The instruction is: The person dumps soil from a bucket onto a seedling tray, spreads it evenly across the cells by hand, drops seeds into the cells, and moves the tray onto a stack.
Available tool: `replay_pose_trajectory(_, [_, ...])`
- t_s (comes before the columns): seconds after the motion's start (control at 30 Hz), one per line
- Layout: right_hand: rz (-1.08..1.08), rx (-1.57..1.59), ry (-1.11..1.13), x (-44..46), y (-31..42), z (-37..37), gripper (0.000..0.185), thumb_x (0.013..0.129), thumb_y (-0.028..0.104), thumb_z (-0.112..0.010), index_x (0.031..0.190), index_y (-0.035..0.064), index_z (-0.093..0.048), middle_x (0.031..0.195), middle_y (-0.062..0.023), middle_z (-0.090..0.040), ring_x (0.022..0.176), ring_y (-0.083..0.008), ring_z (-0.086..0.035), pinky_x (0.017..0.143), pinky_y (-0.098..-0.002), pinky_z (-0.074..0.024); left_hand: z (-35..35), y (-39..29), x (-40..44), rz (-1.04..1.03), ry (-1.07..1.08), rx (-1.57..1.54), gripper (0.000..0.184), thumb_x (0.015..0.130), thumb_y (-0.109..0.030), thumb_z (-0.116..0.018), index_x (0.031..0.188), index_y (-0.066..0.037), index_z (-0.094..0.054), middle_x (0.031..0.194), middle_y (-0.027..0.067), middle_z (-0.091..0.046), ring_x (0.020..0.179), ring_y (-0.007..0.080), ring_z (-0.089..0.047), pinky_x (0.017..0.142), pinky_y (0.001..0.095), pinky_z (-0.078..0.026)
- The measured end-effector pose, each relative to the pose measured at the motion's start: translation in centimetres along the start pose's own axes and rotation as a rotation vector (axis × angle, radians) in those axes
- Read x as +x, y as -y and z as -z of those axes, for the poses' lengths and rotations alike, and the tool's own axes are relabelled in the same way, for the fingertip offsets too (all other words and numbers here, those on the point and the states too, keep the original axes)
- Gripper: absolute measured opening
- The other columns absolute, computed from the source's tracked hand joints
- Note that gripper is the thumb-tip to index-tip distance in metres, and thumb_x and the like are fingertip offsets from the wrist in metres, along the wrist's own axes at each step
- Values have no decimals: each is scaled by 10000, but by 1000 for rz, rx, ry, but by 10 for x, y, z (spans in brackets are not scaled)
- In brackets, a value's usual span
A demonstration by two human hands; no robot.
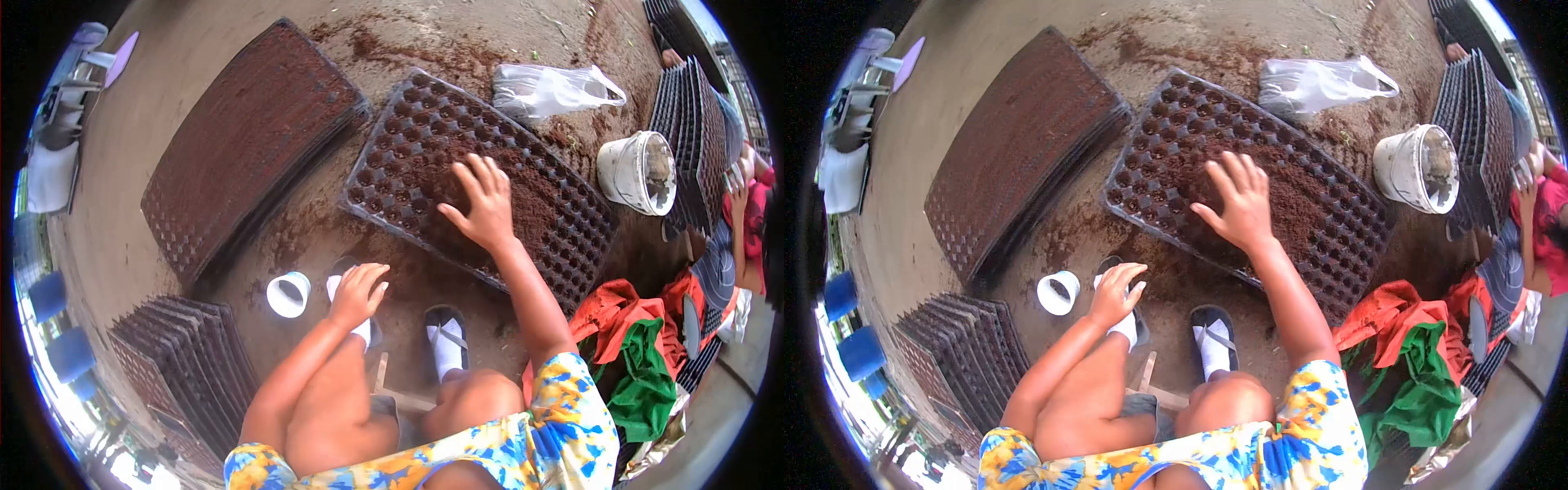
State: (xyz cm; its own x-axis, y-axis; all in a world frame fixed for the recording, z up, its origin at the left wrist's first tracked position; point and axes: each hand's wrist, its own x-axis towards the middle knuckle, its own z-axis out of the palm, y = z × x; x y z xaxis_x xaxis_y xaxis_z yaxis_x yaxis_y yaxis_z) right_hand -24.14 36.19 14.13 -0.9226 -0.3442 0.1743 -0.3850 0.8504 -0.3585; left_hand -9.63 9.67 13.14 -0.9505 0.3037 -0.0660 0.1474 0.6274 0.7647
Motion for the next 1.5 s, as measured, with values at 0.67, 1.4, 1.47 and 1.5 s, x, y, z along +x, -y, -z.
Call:
replay_pose_trajectory(0.67, [175, 93, 20, 66, 75, -61, 675, 700, 496, -716, 1269, 190, -523, 1378, -164, -399, 1281, -395, -337, 1033, -525, -282, -41, 44, -49, -89, 241, 50, 383, 832, -297, -617, 1136, -65, -579, 1047, 114, -605, 946, 291, -569, 852, 390, -437])
replay_pose_trajectory(1.4, [508, 113, 96, 56, 112, -97, 343, 832, 289, -617, 1137, 135, -584, 1247, -80, -505, 1215, -302, -432, 1009, -473, -348, -46, 53, -51, -27, 336, 54, 380, 833, -295, -617, 1140, -74, -587, 1022, 119, -614, 951, 302, -570, 874, 402, -436])
replay_pose_trajectory(1.47, [479, 97, 101, 60, 108, -96, 339, 837, 274, -610, 1144, 133, -585, 1246, -75, -513, 1213, -294, -436, 1011, -471, -347, -46, 54, -52, -35, 321, 45, 369, 833, -294, -616, 1134, -79, -593, 1017, 115, -614, 946, 300, -572, 871, 401, -437])
replay_pose_trajectory(1.5, [463, 89, 103, 63, 104, -95, 338, 839, 267, -607, 1148, 131, -586, 1245, -72, -517, 1212, -290, -438, 1012, -470, -347, -46, 55, -53, -40, 319, 44, 364, 834, -293, -616, 1130, -82, -596, 1015, 112, -614, 943, 299, -573, 869, 402, -438])
